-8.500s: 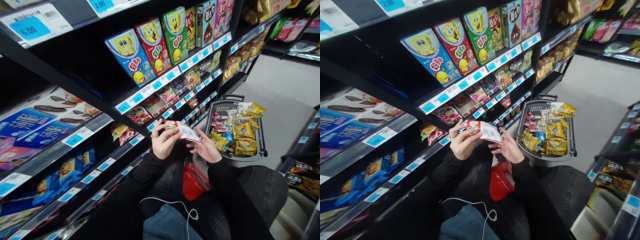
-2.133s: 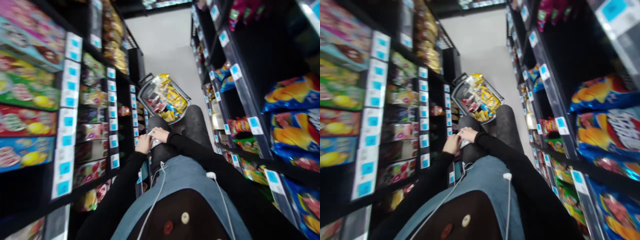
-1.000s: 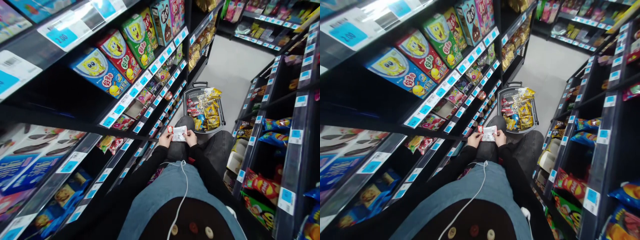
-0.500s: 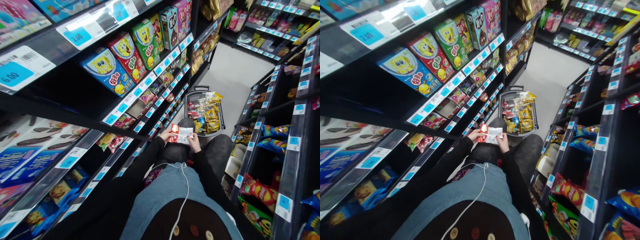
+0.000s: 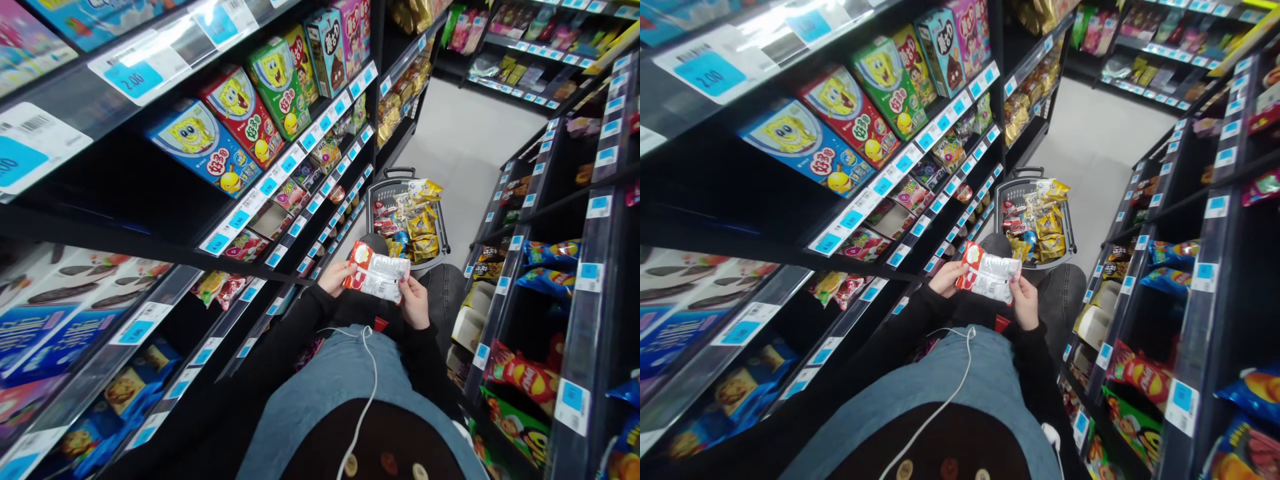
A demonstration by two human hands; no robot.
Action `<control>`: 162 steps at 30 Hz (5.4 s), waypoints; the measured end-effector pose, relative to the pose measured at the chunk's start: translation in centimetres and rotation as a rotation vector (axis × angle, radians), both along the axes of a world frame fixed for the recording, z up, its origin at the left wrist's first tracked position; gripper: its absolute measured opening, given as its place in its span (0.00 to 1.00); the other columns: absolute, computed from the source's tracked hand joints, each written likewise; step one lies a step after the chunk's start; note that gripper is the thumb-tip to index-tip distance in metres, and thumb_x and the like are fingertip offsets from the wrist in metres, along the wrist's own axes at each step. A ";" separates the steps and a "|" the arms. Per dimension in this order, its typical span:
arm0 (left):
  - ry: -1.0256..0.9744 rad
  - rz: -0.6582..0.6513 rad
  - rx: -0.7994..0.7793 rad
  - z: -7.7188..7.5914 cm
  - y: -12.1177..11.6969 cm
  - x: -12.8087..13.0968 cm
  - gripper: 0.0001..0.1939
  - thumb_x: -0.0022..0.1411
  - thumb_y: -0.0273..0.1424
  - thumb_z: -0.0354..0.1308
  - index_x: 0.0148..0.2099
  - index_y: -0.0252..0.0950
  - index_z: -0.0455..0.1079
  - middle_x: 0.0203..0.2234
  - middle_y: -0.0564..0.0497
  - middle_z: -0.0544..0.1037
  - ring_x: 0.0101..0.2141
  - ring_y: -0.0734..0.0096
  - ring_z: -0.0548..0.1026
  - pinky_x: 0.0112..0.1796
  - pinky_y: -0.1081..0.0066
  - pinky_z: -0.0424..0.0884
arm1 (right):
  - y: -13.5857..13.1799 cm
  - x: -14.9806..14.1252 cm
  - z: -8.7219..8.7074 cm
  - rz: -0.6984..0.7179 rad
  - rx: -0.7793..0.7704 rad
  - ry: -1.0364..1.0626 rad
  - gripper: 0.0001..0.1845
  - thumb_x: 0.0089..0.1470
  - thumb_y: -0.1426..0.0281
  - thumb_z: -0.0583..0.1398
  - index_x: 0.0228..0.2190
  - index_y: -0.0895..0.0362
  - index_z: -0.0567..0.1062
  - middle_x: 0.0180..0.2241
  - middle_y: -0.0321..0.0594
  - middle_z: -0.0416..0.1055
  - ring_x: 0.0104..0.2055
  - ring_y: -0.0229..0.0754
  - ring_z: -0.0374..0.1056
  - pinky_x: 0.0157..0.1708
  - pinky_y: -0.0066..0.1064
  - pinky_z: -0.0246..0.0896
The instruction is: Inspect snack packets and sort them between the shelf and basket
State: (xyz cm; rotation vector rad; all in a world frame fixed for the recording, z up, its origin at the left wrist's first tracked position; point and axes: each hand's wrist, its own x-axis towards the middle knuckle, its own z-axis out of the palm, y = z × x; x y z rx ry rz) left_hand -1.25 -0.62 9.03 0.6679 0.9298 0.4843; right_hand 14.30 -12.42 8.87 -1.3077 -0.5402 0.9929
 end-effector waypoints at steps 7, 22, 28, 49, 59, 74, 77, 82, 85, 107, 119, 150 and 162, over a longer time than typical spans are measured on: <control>-0.067 -0.100 -0.200 2.7 -2.4 1.8 0.34 0.54 0.56 0.44 0.47 0.31 0.66 0.40 0.39 0.74 0.40 0.60 0.73 0.38 0.62 0.70 | -1.0 -1.8 2.9 0.007 0.113 -1.010 0.16 0.56 0.72 0.51 0.45 0.55 0.73 0.44 0.45 0.73 0.50 0.47 0.66 0.52 0.43 0.59; -0.096 -0.159 0.194 6.0 -2.2 1.8 0.26 0.48 0.41 0.61 0.47 0.30 0.66 0.41 0.40 0.74 0.42 0.54 0.72 0.45 0.59 0.67 | -0.9 -0.6 4.6 -0.007 -0.021 -0.395 0.18 0.53 0.62 0.54 0.44 0.57 0.68 0.37 0.44 0.70 0.38 0.43 0.68 0.39 0.38 0.67; 0.249 -0.421 1.262 8.3 -3.0 2.8 0.14 0.57 0.30 0.54 0.46 0.35 0.69 0.39 0.44 0.69 0.41 0.64 0.67 0.44 0.63 0.64 | -1.7 1.3 7.1 0.192 0.000 0.171 0.26 0.51 0.50 0.52 0.45 0.53 0.65 0.41 0.43 0.70 0.35 0.42 0.71 0.33 0.37 0.69; -0.076 -0.226 -0.109 8.6 -3.2 2.0 0.29 0.50 0.36 0.60 0.54 0.34 0.60 0.44 0.41 0.72 0.40 0.59 0.73 0.39 0.65 0.68 | -2.2 2.2 8.6 0.200 -0.065 -0.150 0.12 0.48 0.63 0.60 0.35 0.56 0.75 0.34 0.39 0.75 0.37 0.43 0.69 0.39 0.34 0.64; 0.002 -0.119 -0.147 8.1 -3.2 2.5 0.18 0.43 0.21 0.61 0.40 0.31 0.69 0.30 0.45 0.78 0.28 0.67 0.76 0.33 0.70 0.70 | -1.9 1.1 5.3 0.326 -0.203 0.420 0.21 0.41 0.63 0.65 0.40 0.56 0.72 0.41 0.41 0.74 0.43 0.48 0.70 0.47 0.42 0.62; 0.016 -0.217 -0.049 7.6 -2.2 1.6 0.25 0.36 0.21 0.68 0.41 0.28 0.68 0.30 0.45 0.78 0.30 0.67 0.76 0.35 0.69 0.70 | -2.0 1.5 3.9 0.217 -0.192 0.267 0.21 0.37 0.64 0.66 0.35 0.60 0.75 0.34 0.43 0.77 0.35 0.46 0.72 0.42 0.42 0.65; 0.035 -0.217 -0.044 7.6 -2.1 1.4 0.26 0.36 0.21 0.67 0.43 0.29 0.68 0.29 0.45 0.78 0.29 0.67 0.76 0.32 0.70 0.71 | -2.0 1.3 4.3 0.212 -0.209 0.173 0.19 0.38 0.63 0.65 0.34 0.60 0.75 0.33 0.42 0.77 0.33 0.45 0.71 0.39 0.39 0.65; 0.086 -0.479 0.010 7.4 -2.5 0.8 0.29 0.34 0.21 0.68 0.44 0.31 0.70 0.29 0.48 0.78 0.27 0.69 0.75 0.26 0.74 0.69 | -2.2 1.2 5.3 0.226 -0.242 -0.019 0.13 0.36 0.68 0.64 0.28 0.61 0.75 0.25 0.38 0.75 0.26 0.40 0.68 0.30 0.32 0.64; 0.103 -0.497 0.157 7.1 -3.1 0.8 0.23 0.38 0.26 0.67 0.41 0.29 0.73 0.31 0.45 0.79 0.30 0.65 0.75 0.30 0.72 0.70 | -2.5 1.6 5.5 0.231 -0.242 -0.040 0.12 0.37 0.68 0.64 0.29 0.60 0.75 0.25 0.38 0.75 0.26 0.39 0.67 0.29 0.30 0.63; 0.211 0.019 0.310 8.4 -5.5 1.7 0.18 0.38 0.29 0.68 0.35 0.28 0.74 0.30 0.45 0.79 0.31 0.62 0.76 0.36 0.66 0.71 | -1.5 1.5 6.5 0.117 -0.163 -0.021 0.23 0.34 0.65 0.67 0.36 0.59 0.73 0.31 0.39 0.75 0.30 0.42 0.70 0.33 0.35 0.67; -0.020 0.194 -0.024 10.0 -5.0 2.1 0.19 0.48 0.35 0.63 0.41 0.29 0.70 0.34 0.41 0.78 0.39 0.55 0.76 0.41 0.59 0.72 | -1.6 1.9 8.2 0.141 -0.121 0.060 0.15 0.41 0.58 0.63 0.25 0.58 0.74 0.25 0.37 0.74 0.26 0.40 0.68 0.27 0.31 0.66; 1.186 -0.594 1.018 4.7 -1.2 -0.1 0.24 0.60 0.47 0.42 0.26 0.37 0.71 0.20 0.48 0.74 0.25 0.67 0.70 0.25 0.72 0.54 | -4.5 2.3 0.3 -0.061 -0.374 0.076 0.19 0.37 0.58 0.65 0.28 0.61 0.74 0.25 0.41 0.76 0.25 0.42 0.70 0.29 0.34 0.66; 1.737 -0.021 0.977 3.1 9.5 -10.6 0.22 0.58 0.27 0.45 0.54 0.26 0.61 0.50 0.33 0.66 0.51 0.45 0.62 0.47 0.54 0.58 | 9.0 11.7 -9.2 -0.249 -0.386 -0.049 0.12 0.35 0.71 0.63 0.26 0.59 0.68 0.22 0.37 0.72 0.32 0.43 0.71 0.34 0.34 0.67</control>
